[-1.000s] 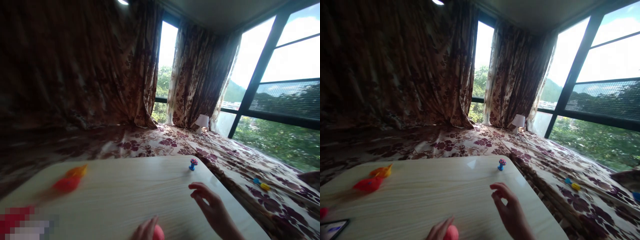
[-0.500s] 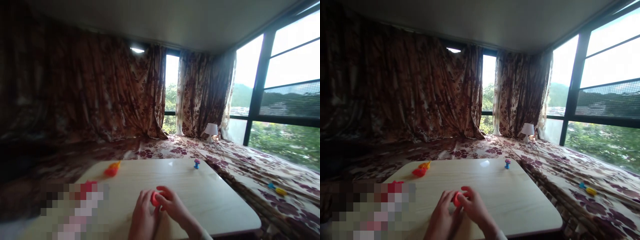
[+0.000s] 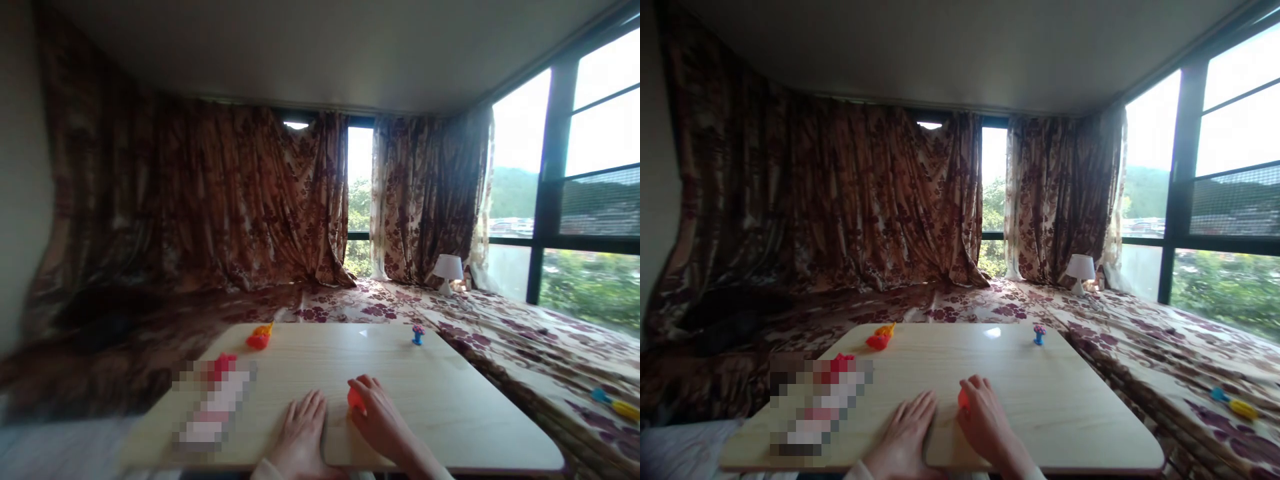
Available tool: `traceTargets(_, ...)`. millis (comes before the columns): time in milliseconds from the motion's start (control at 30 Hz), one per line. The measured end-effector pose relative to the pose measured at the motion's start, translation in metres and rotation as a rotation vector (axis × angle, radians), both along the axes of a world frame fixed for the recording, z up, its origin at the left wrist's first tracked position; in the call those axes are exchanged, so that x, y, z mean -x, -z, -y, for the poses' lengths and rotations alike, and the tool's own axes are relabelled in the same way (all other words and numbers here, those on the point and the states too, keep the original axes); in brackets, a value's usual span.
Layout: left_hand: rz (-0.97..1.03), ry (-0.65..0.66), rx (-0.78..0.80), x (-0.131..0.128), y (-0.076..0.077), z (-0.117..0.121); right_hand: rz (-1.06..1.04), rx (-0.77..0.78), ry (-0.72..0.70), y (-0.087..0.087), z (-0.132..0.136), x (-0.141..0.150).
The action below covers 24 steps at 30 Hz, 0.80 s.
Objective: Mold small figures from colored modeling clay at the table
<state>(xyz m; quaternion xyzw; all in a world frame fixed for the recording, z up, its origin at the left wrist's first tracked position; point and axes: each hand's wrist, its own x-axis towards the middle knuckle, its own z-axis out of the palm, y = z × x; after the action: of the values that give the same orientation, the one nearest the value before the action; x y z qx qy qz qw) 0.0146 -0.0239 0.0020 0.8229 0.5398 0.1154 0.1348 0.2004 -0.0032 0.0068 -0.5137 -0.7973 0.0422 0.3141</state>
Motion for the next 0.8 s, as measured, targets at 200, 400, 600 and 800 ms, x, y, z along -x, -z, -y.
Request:
traceTargets(200,0.043,0.000,-0.092,-0.002,0.008,0.008,0.172,-0.016,0.135,-0.001,-0.002,0.022)
traceTargets(400,0.032,0.016,-0.068,-0.002,-0.001,0.011,0.279,0.072,0.323,-0.001,-0.041,0.040)
traceTargets(600,0.053,0.007,-0.101,-0.002,0.004,0.010,0.341,0.095,0.176,0.009,-0.008,0.026)
traceTargets(800,0.054,0.003,-0.137,-0.003,0.007,0.007,0.395,0.185,0.227,0.018,0.030,0.014)
